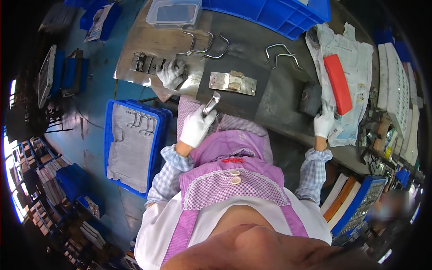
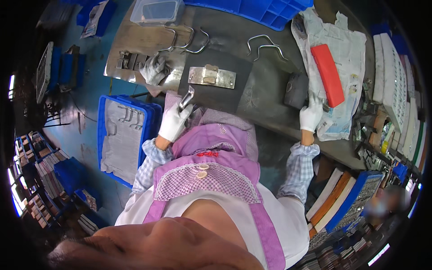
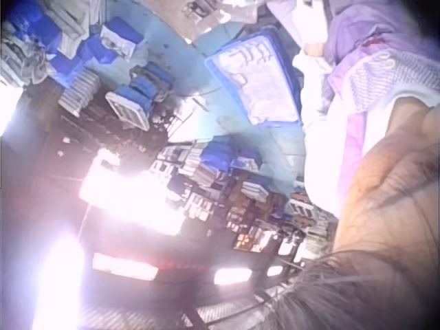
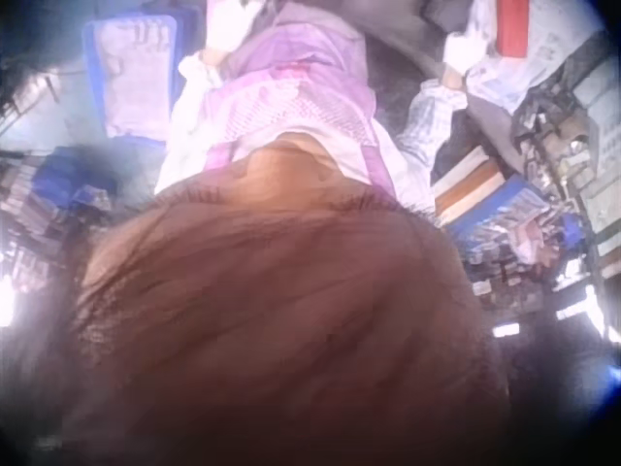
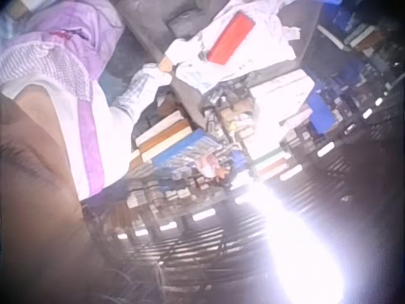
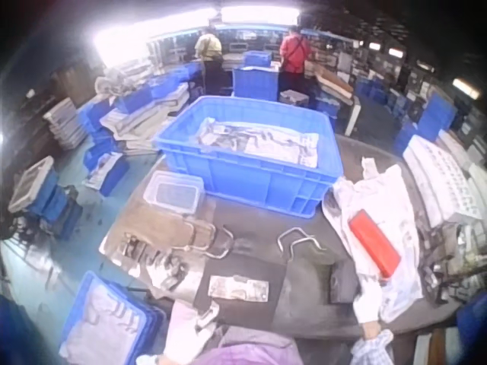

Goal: The person assembles small metal components by hand, then taps them with a mallet.

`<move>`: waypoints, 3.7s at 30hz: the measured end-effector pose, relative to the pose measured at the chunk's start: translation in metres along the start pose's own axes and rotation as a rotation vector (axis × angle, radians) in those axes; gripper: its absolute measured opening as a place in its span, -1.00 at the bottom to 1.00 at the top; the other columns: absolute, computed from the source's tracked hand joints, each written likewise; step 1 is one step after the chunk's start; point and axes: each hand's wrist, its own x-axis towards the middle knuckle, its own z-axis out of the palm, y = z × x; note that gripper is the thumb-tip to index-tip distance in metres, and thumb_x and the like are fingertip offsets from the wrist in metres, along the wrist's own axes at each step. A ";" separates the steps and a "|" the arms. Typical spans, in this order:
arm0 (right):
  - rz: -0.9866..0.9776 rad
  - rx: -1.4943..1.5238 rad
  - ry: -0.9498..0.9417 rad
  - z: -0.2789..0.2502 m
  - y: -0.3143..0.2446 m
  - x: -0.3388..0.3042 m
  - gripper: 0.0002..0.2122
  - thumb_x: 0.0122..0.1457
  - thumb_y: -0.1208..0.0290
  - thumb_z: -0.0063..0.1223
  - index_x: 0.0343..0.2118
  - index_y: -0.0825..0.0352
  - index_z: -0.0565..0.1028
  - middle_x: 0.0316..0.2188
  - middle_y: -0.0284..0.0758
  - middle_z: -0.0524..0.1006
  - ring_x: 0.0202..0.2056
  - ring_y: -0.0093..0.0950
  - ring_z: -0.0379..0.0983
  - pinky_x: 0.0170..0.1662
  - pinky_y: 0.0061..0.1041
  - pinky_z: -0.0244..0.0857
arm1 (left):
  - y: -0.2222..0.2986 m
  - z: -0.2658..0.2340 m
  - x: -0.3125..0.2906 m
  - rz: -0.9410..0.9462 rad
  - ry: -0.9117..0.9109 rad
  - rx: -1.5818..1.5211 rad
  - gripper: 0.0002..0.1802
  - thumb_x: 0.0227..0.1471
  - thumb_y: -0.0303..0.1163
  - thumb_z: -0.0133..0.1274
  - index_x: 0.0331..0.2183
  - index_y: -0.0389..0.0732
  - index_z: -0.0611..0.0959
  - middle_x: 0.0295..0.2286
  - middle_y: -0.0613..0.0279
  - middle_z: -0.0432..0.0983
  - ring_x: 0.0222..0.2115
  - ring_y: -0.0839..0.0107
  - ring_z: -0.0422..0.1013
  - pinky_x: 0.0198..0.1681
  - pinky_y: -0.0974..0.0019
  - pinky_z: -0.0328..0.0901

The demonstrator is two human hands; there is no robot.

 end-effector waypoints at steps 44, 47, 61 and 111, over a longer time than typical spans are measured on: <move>-0.016 1.058 -0.182 -0.040 -0.257 0.061 -0.68 0.02 0.59 0.34 -0.11 0.28 0.62 -0.27 -0.30 0.64 -0.35 -0.41 0.57 -0.22 -0.47 0.45 | -0.012 0.039 0.072 0.485 0.313 0.182 -0.28 -0.01 -0.30 0.29 0.15 -0.29 0.41 0.19 -0.16 0.31 0.09 -0.14 0.38 0.13 0.05 0.33; 0.222 1.425 -0.253 -0.024 -0.243 0.044 -0.63 0.02 0.60 0.33 -0.05 0.28 0.61 -0.22 -0.29 0.63 -0.35 -0.49 0.55 -0.23 -0.50 0.43 | -0.006 0.042 0.071 0.493 0.332 0.164 -0.22 -0.01 -0.29 0.29 0.19 -0.30 0.35 0.21 -0.21 0.27 0.11 -0.17 0.35 0.15 0.02 0.32; 0.291 1.313 -0.286 -0.018 -0.229 0.050 -0.69 0.07 0.52 0.29 -0.07 0.29 0.64 -0.10 -0.23 0.62 -0.22 -0.44 0.58 -0.17 -0.50 0.43 | -0.012 0.054 0.073 0.465 0.331 0.348 -0.03 -0.04 -0.23 0.32 0.30 -0.27 0.21 0.25 -0.13 0.21 0.15 -0.15 0.31 0.14 0.00 0.30; 0.249 1.077 -0.009 0.030 -0.248 0.044 -0.51 0.00 0.22 0.44 0.02 0.26 0.61 -0.10 -0.22 0.59 -0.08 -0.28 0.53 0.02 -0.33 0.38 | -0.004 0.029 0.127 0.306 0.371 0.124 -0.41 -0.21 0.00 0.43 -0.23 -0.26 0.71 -0.25 -0.01 0.62 -0.18 0.05 0.53 -0.07 0.10 0.39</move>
